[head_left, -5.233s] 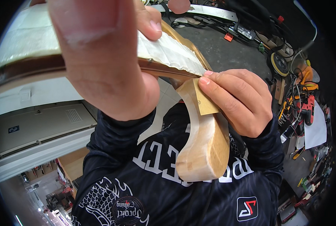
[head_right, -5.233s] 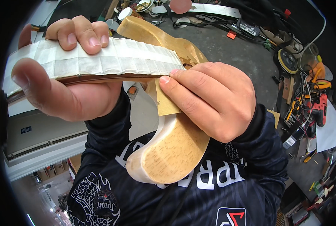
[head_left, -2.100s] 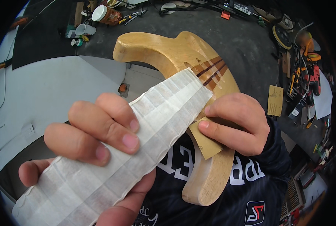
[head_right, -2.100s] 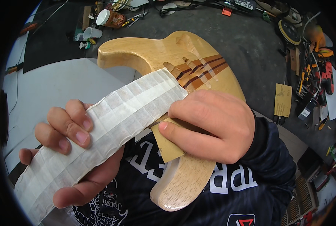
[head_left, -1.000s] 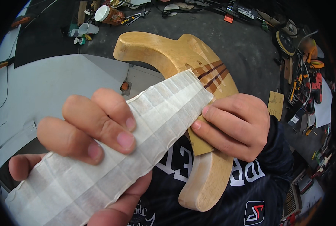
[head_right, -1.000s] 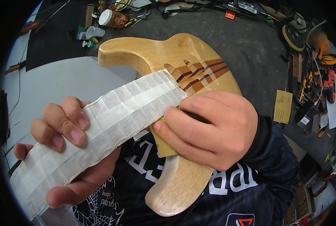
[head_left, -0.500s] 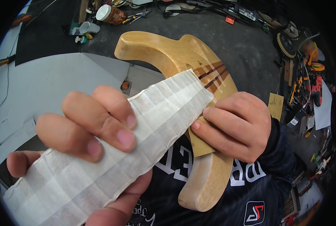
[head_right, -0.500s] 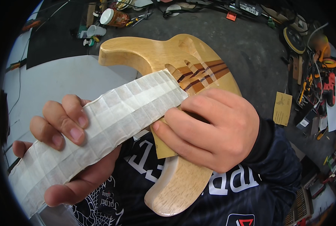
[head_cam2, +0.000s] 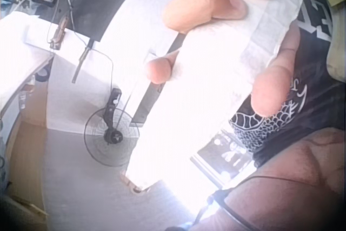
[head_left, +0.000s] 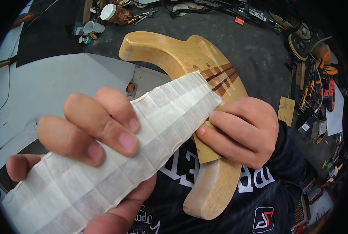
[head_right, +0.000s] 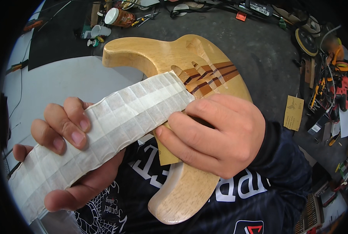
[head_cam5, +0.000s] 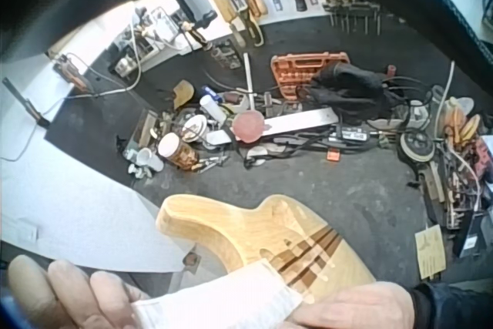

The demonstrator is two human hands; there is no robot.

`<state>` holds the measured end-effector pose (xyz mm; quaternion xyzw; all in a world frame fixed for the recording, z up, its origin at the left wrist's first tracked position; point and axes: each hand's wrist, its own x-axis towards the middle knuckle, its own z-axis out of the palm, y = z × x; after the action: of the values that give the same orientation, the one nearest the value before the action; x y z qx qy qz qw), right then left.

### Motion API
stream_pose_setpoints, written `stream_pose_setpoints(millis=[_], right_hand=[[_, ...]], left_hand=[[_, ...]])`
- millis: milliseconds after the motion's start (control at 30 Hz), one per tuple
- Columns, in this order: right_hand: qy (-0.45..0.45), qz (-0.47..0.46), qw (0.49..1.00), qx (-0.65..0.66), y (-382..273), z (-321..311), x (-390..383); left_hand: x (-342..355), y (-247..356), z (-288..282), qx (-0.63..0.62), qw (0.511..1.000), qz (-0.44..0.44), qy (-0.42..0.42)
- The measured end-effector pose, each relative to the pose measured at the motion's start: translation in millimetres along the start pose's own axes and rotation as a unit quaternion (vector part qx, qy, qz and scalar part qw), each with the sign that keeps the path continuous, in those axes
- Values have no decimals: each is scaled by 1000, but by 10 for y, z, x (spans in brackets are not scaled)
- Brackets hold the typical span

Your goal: The person picks up a wooden guitar body with a taped neck and uses a sanding block to smooth the edges of the body. They focus on the contours where the neck meets the body and the lower curves of the instrument.

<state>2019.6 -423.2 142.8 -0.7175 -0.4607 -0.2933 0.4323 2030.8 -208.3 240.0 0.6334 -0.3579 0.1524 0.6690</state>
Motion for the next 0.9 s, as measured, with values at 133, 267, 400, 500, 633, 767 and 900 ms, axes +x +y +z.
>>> stream_pose_setpoints(millis=[133,267,400,500,633,767,900], right_hand=[[9,5,1000,5,7,18,-22],[22,6,1000,9,21,38,-15],[8,4,1000,11,29,17,8],[10,10,1000,11,19,23,-12],[15,12,1000,10,24,14,-21],[31,-12,999,-4,46,43,11],[24,0,1000,-5,28,21,8]], left_hand=[[25,-39,158,-2,1000,4,19],[5,-34,19,-8,1000,2,1],[4,-7,-37,-2,1000,-2,-3],[0,-8,-31,-2,1000,1,-2],[11,-12,-26,-4,1000,0,-3],[29,3,-28,0,1000,-11,-2],[33,-16,-23,-6,1000,-8,-5]])
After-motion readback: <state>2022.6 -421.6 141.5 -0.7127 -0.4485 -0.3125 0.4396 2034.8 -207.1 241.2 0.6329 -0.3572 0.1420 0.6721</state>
